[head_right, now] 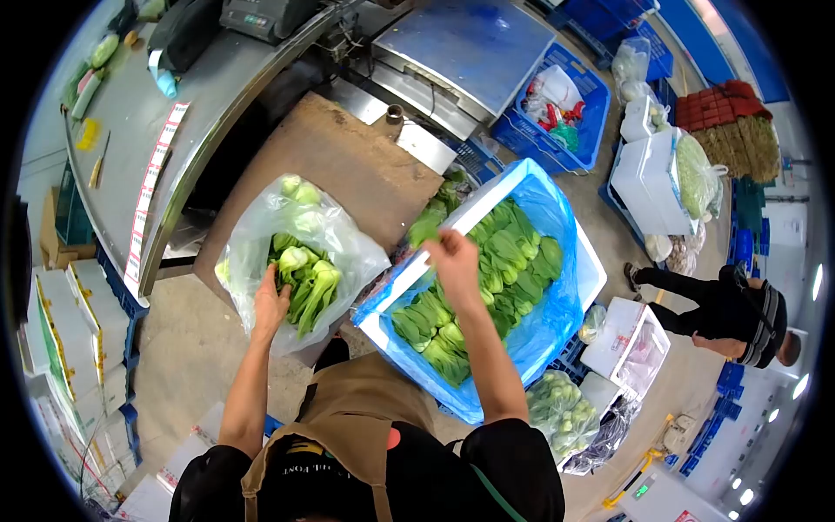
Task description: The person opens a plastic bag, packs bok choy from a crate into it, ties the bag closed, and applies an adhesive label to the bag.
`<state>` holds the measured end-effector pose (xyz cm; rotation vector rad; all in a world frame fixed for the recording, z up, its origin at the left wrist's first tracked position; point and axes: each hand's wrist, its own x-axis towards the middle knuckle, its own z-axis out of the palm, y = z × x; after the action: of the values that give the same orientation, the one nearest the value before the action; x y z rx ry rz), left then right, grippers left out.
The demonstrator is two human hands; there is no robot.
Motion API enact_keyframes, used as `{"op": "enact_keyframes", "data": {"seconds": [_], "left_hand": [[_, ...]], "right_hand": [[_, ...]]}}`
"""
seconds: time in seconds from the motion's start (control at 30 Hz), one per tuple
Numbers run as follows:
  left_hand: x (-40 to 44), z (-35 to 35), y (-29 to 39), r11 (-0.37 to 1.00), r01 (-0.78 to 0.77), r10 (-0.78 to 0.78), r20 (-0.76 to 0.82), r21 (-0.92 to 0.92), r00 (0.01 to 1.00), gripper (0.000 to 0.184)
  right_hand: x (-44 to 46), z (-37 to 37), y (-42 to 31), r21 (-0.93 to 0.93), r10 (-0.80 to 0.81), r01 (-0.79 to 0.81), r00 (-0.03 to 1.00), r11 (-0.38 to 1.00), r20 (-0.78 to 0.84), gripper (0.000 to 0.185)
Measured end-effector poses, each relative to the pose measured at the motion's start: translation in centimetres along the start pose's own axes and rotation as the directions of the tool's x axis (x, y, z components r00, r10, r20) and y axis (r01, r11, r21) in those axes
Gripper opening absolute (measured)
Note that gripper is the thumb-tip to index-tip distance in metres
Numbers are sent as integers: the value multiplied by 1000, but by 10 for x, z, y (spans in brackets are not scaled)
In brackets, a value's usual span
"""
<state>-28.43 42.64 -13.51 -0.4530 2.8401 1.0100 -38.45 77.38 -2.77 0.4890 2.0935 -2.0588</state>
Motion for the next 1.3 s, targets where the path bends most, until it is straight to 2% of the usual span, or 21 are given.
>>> {"op": "enact_keyframes", "data": {"seconds": [0.07,0.13,0.17,0.2,0.23,0.27,0.37,0.43,0.47,0.57,0.63,0.73,0.87,0.97,1.0,1.03,1.13,1.17,1.2,1.23,1.3], "left_hand": [[-1,3,3,999,-13,13,-3,33,1000,59],[7,8,-4,994,-75,78,-33,76,996,59],[2,11,-9,990,-99,102,-23,97,995,59],[0,10,-8,992,-92,91,7,83,996,58],[3,6,-3,993,-92,90,28,67,996,57],[3,2,2,992,-93,89,47,84,995,57],[-9,-12,30,989,-51,46,33,141,998,61],[-20,-20,34,910,-63,56,29,409,998,60],[-26,-23,32,845,-66,64,21,531,998,60],[-36,-41,14,806,-96,17,140,584,990,60],[-40,-51,8,861,-78,13,132,503,991,52],[-44,-66,7,932,-76,55,69,354,996,39],[-57,-97,47,973,170,-172,-4,155,985,32],[-67,-111,31,971,116,-157,-191,-208,969,29],[-72,-121,41,887,263,-344,-161,-380,925,28],[-76,-121,28,719,165,-380,-182,-675,907,29],[-84,-131,34,250,52,-579,-107,-967,808,42],[-85,-134,43,205,30,-628,-108,-978,770,42],[-89,-138,44,186,44,-557,-68,-982,828,41],[-86,-141,51,285,136,-588,-61,-949,806,38],[-82,-148,65,443,291,-615,-52,-848,787,34]], "right_hand": [[48,-25,12,-200,-100,51,966,978,-239,15],[106,-53,48,-308,-86,-13,949,951,-305,30],[122,-62,55,-365,-166,56,946,929,-279,34],[129,-67,52,-230,-27,-33,968,973,-250,40],[145,-87,65,-547,-120,-24,967,837,-226,45],[141,-97,60,-745,-382,136,909,653,-169,46],[116,-137,77,-805,-605,240,776,543,-177,34],[76,-161,106,-775,-295,47,938,630,-182,30],[57,-179,140,-812,-217,55,972,581,-89,35],[-21,-200,246,-881,16,31,999,472,43,58],[-77,-190,262,-982,-4,34,999,186,34,67],[-105,-182,268,-956,7,-83,996,283,-84,76],[-113,-174,265,-995,36,75,996,68,78,87],[-102,-165,246,-973,76,229,971,-28,226,88],[-100,-163,250,-965,62,262,963,18,262,91],[-97,-159,249,-941,2,338,941,20,338,88],[-101,-159,269,-936,-50,328,945,128,324,68],[-107,-155,270,-956,36,247,966,156,255,68],[-114,-155,285,-967,14,234,971,102,237,68],[-116,-154,297,-977,-6,208,978,42,208,67],[-113,-148,291,-991,144,133,981,-21,128,67]]}}
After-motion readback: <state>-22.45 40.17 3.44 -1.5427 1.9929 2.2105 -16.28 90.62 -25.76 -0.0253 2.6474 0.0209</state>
